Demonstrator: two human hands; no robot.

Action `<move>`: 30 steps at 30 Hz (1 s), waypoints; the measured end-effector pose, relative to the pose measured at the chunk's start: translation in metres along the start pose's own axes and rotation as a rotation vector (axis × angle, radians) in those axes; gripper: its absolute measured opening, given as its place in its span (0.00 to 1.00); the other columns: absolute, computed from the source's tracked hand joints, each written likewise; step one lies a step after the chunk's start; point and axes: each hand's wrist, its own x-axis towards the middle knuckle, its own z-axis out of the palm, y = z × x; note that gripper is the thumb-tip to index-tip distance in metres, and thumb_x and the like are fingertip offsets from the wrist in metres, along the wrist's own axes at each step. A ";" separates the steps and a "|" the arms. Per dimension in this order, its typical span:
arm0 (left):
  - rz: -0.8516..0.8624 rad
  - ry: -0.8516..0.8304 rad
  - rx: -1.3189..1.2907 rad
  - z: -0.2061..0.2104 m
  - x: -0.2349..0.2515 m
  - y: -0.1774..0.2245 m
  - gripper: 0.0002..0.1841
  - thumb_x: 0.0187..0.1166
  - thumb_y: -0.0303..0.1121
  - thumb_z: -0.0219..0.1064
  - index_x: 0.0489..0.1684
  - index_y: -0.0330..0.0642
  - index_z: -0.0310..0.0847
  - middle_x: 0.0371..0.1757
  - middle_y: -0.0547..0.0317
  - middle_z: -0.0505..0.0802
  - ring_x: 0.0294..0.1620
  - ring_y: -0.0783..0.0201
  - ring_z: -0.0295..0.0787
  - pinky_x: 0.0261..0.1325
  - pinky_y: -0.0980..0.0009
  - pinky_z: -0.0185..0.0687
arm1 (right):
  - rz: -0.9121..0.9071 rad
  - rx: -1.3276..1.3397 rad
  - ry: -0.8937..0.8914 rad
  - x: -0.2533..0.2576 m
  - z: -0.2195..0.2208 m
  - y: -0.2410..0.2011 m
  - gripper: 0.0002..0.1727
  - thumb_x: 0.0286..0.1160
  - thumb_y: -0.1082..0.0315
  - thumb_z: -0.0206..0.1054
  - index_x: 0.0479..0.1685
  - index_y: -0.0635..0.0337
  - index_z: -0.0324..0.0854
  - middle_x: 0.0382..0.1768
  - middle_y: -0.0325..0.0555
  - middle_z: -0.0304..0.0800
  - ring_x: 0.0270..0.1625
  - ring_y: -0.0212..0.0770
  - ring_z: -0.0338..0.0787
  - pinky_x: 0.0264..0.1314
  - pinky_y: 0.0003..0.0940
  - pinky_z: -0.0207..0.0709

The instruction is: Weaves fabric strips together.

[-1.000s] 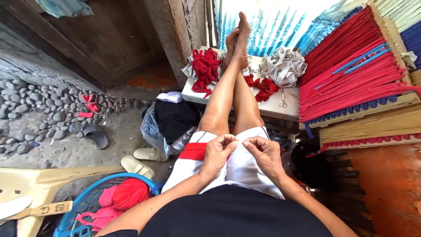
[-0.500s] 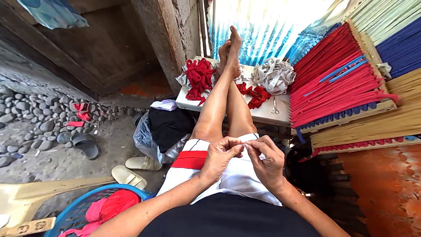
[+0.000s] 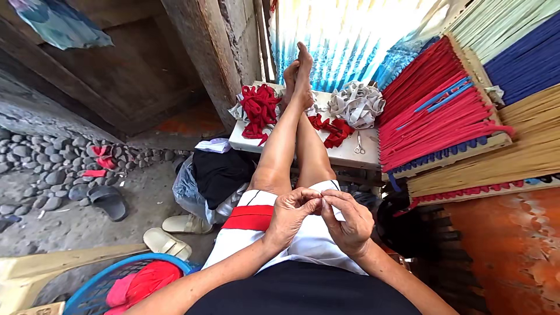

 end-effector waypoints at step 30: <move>0.084 -0.009 0.104 0.009 -0.004 0.014 0.06 0.70 0.09 0.69 0.38 0.22 0.82 0.29 0.53 0.88 0.28 0.74 0.85 0.38 0.82 0.85 | -0.095 -0.047 0.001 -0.004 0.003 -0.002 0.05 0.74 0.76 0.70 0.39 0.71 0.87 0.41 0.59 0.94 0.45 0.40 0.95 0.49 0.25 0.89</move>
